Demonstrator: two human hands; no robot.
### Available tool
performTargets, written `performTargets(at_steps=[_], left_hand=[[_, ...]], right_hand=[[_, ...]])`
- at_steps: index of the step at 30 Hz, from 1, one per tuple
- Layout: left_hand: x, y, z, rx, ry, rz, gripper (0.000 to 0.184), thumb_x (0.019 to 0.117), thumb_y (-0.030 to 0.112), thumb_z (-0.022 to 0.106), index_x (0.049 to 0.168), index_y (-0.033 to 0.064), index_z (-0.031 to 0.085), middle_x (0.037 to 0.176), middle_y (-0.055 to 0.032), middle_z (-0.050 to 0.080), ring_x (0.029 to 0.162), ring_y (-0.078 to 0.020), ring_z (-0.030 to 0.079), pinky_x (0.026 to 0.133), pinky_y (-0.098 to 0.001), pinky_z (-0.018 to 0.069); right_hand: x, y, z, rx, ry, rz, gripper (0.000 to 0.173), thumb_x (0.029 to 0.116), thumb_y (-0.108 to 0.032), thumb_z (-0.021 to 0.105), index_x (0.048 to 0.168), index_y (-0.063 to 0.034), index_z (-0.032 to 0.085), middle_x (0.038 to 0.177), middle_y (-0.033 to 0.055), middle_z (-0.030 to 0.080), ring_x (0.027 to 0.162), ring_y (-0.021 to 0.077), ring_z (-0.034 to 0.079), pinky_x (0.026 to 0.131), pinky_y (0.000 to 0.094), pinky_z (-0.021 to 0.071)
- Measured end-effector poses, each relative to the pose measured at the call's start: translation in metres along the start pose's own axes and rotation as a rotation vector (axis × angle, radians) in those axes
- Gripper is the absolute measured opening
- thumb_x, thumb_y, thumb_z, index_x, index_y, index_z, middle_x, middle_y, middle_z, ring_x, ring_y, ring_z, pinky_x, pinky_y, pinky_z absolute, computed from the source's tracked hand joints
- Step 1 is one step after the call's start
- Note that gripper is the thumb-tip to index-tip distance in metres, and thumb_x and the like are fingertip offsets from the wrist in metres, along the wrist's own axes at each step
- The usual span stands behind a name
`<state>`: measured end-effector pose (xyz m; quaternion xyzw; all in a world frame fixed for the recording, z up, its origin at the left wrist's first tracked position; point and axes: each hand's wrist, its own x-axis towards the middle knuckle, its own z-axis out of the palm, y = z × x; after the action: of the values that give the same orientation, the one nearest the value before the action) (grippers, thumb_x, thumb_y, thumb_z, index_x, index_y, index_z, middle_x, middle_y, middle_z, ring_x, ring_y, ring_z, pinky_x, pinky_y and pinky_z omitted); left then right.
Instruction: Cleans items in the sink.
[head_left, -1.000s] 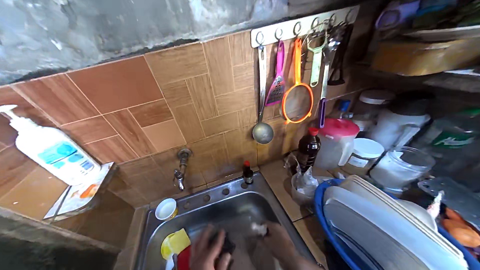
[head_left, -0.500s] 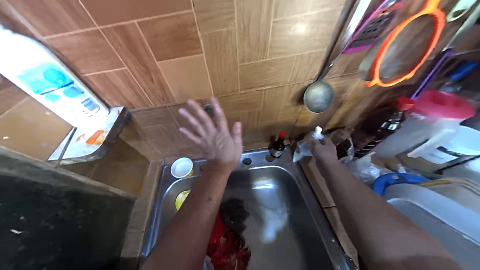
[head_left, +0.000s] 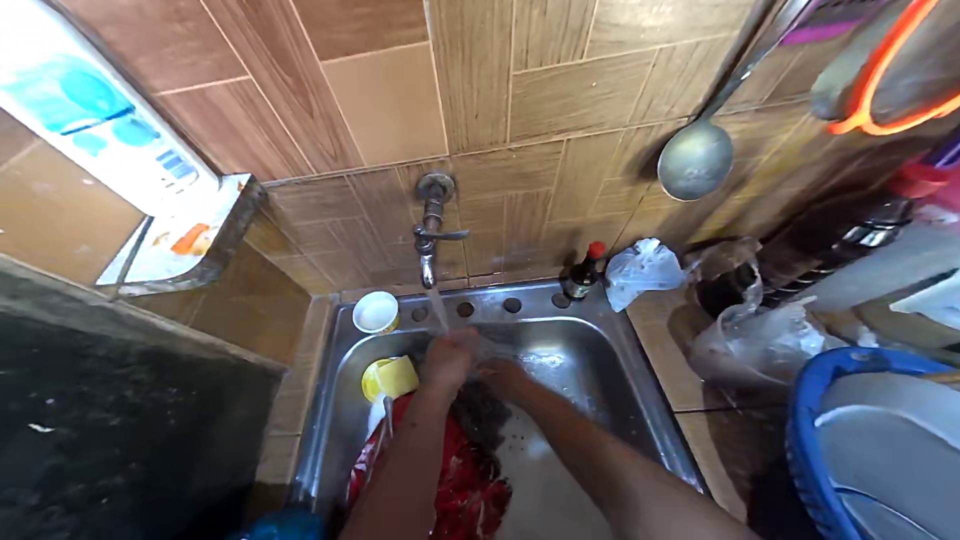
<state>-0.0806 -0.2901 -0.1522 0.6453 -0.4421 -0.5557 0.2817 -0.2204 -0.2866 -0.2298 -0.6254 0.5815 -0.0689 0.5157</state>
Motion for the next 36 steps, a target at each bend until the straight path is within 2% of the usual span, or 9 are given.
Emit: performTargets(at_steps=[3,5,10,16,20,24,28,31,36], left_hand=[[-0.01,0.016,-0.018,0.162,-0.002,0.031,0.034,0.1067,0.026,0.056,0.133,0.0071,0.064,0.127,-0.0182,0.067,0.114,-0.0326,0.066,0.1,-0.0535,0.0521],[-0.015,0.023,-0.027,0.198,0.003,0.034,0.033,0.1075,0.028,0.054,0.134,0.0104,0.064,0.129,-0.0155,0.066,0.111,-0.0304,0.066,0.097,-0.052,0.0525],[-0.018,0.015,-0.048,0.108,-0.08,0.132,0.029,0.1061,0.015,0.055,0.13,0.0032,0.066,0.128,-0.0154,0.067,0.116,-0.0245,0.064,0.102,-0.0458,0.0516],[-0.017,-0.009,-0.052,-0.176,0.125,0.052,0.025,0.1052,0.008,0.055,0.127,-0.0012,0.063,0.118,-0.0158,0.066,0.096,-0.0201,0.068,0.086,-0.0367,0.0572],[-0.025,-0.053,-0.047,0.044,0.365,-0.039,0.027,0.1058,0.016,0.055,0.127,0.0037,0.066,0.124,-0.0182,0.067,0.111,-0.0304,0.066,0.097,-0.0503,0.0527],[-0.052,-0.101,-0.026,0.547,0.283,-0.24,0.038,0.0999,0.019,0.059,0.134,0.0025,0.062,0.134,-0.0226,0.062,0.129,-0.0357,0.057,0.11,-0.0511,0.0445],[-0.072,-0.147,0.004,1.001,0.151,-0.463,0.087,0.0905,0.057,0.068,0.151,-0.0006,0.042,0.147,-0.0245,0.051,0.138,-0.0386,0.049,0.111,-0.0539,0.0417],[-0.072,-0.166,0.002,1.192,0.054,-0.419,0.051,0.1034,0.041,0.053,0.137,0.0045,0.06,0.137,-0.0183,0.062,0.131,-0.0353,0.056,0.11,-0.054,0.0412],[-0.086,-0.141,-0.033,0.862,0.146,-0.488,0.042,0.1064,0.031,0.049,0.135,0.003,0.061,0.132,-0.0198,0.065,0.126,-0.0345,0.061,0.106,-0.0531,0.0473]], right_hand=[[0.009,0.02,0.032,-0.079,0.043,0.259,0.058,0.1053,-0.03,0.056,0.153,0.0006,0.043,0.157,0.0272,0.042,0.147,0.0413,0.041,0.121,0.0557,0.0332],[0.018,0.031,0.051,-0.072,0.0,0.34,0.066,0.0999,-0.035,0.064,0.152,0.0004,0.044,0.154,0.0267,0.046,0.144,0.0406,0.045,0.118,0.0567,0.0369],[0.016,-0.029,0.025,-0.115,-0.104,-0.054,0.047,0.1053,-0.023,0.057,0.146,0.001,0.052,0.146,0.0223,0.056,0.136,0.032,0.053,0.117,0.0454,0.0394],[0.019,-0.044,-0.017,0.143,-0.105,-0.088,0.039,0.094,-0.004,0.071,0.131,0.0005,0.06,0.12,0.022,0.066,0.107,0.0328,0.066,0.095,0.0521,0.0537],[0.012,-0.07,-0.019,-0.003,0.053,-0.034,0.03,0.0918,-0.007,0.07,0.12,-0.0002,0.065,0.116,0.0245,0.067,0.11,0.0406,0.065,0.094,0.0623,0.0514],[0.014,-0.097,-0.01,0.298,0.095,0.034,0.039,0.0989,-0.012,0.066,0.135,-0.0009,0.057,0.125,0.0244,0.064,0.115,0.0371,0.063,0.097,0.0567,0.0506],[0.036,-0.052,0.006,0.525,0.043,-0.093,0.051,0.1076,-0.024,0.055,0.152,-0.0025,0.041,0.139,0.0229,0.059,0.123,0.031,0.062,0.104,0.0482,0.0512],[0.013,0.0,0.013,0.066,0.054,0.037,0.042,0.1068,-0.02,0.056,0.142,0.0027,0.053,0.138,0.0248,0.061,0.128,0.0351,0.06,0.111,0.0488,0.0462],[-0.049,0.085,0.04,-0.452,0.049,0.477,0.078,0.0978,-0.035,0.067,0.162,-0.0094,0.03,0.166,0.0261,0.023,0.15,0.0498,0.028,0.114,0.069,0.0341]])
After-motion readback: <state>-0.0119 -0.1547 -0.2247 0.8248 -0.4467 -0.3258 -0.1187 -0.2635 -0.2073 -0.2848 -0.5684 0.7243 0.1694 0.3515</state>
